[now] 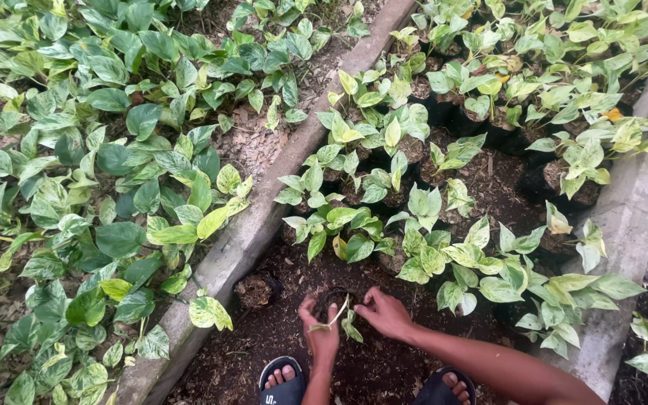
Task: The person repeatedly picks up small potted plants from a raised bed, carries them to a nearby concrete walkway, and places them in rows. The person then returns to the bed to repeat the process with additional plants.
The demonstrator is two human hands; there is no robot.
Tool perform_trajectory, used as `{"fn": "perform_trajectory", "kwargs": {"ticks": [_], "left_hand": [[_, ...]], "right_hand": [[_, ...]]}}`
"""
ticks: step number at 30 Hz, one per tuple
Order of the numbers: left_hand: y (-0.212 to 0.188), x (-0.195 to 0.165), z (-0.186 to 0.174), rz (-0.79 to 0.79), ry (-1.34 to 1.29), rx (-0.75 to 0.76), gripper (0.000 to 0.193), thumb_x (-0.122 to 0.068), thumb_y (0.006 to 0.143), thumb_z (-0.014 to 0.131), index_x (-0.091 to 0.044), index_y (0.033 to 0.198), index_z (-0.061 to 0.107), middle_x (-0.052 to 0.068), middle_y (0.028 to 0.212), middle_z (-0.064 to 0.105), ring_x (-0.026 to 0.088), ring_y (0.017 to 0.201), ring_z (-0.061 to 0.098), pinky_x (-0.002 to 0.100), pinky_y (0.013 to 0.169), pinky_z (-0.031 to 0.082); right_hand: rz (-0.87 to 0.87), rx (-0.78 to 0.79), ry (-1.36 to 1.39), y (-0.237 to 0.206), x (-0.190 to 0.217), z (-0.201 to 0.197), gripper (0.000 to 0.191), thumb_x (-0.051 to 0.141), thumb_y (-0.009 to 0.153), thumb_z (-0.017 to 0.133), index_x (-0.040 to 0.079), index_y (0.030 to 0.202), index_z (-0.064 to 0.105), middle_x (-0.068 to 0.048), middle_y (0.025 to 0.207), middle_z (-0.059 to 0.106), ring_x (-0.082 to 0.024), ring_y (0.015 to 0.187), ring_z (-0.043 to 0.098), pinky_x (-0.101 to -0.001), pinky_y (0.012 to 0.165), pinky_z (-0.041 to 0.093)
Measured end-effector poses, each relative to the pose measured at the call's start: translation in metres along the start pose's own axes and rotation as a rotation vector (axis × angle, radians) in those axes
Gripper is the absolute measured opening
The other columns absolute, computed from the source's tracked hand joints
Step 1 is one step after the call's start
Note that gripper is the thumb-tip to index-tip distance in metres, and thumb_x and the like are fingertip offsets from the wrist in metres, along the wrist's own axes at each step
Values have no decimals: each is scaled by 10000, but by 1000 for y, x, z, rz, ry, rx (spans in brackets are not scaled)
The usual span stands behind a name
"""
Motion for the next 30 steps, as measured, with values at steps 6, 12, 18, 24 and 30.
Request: {"fn": "perform_trajectory", "kwargs": {"ticks": [6, 12, 18, 24, 30], "left_hand": [[-3, 2, 9, -161, 125, 153, 573, -424, 964, 592, -215, 1492, 517, 130, 1428, 623, 300, 1239, 665, 444, 1057, 507], [12, -29, 16, -9, 129, 123, 525, -416, 945, 646, -232, 1435, 594, 154, 1357, 674, 276, 1183, 698, 410, 1007, 549], [20, -25, 27, -89, 236, 162, 532, -389, 925, 700, -282, 1436, 602, 141, 1337, 693, 268, 1128, 727, 391, 978, 557], [16, -37, 30, -107, 377, 198, 547, -356, 925, 665, -276, 1459, 577, 72, 1248, 743, 306, 928, 739, 432, 805, 575], [-6, 5, 25, -284, 193, 71, 520, -438, 1034, 555, -241, 1512, 502, 116, 1173, 706, 180, 850, 624, 379, 744, 479]], "right_hand": [[-295, -66, 70, 11, 27, 3, 315, 355, 1011, 514, 69, 898, 584, -85, 852, 604, -196, 727, 583, -437, 666, 530], [-207, -114, 8, 17, 33, -18, 264, 261, 967, 486, 47, 827, 552, -52, 742, 518, -224, 623, 502, -497, 619, 530], [-290, -187, 49, 15, 44, -38, 231, 261, 943, 520, 83, 797, 527, -22, 644, 507, -148, 553, 507, -410, 578, 475], [-191, -37, 121, 25, 17, -17, 316, 369, 1023, 501, 95, 872, 545, 19, 703, 439, -149, 588, 420, -389, 542, 430], [-257, -82, 144, 14, 3, -27, 384, 493, 1023, 520, 121, 1003, 616, -48, 917, 620, -200, 827, 615, -438, 737, 520]]}}
Point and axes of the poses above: each hand's wrist, its own y-axis towards the middle knuckle, its own z-axis out of the palm, x = y × z, the point moved 10 cm from there along y, towards the middle knuckle
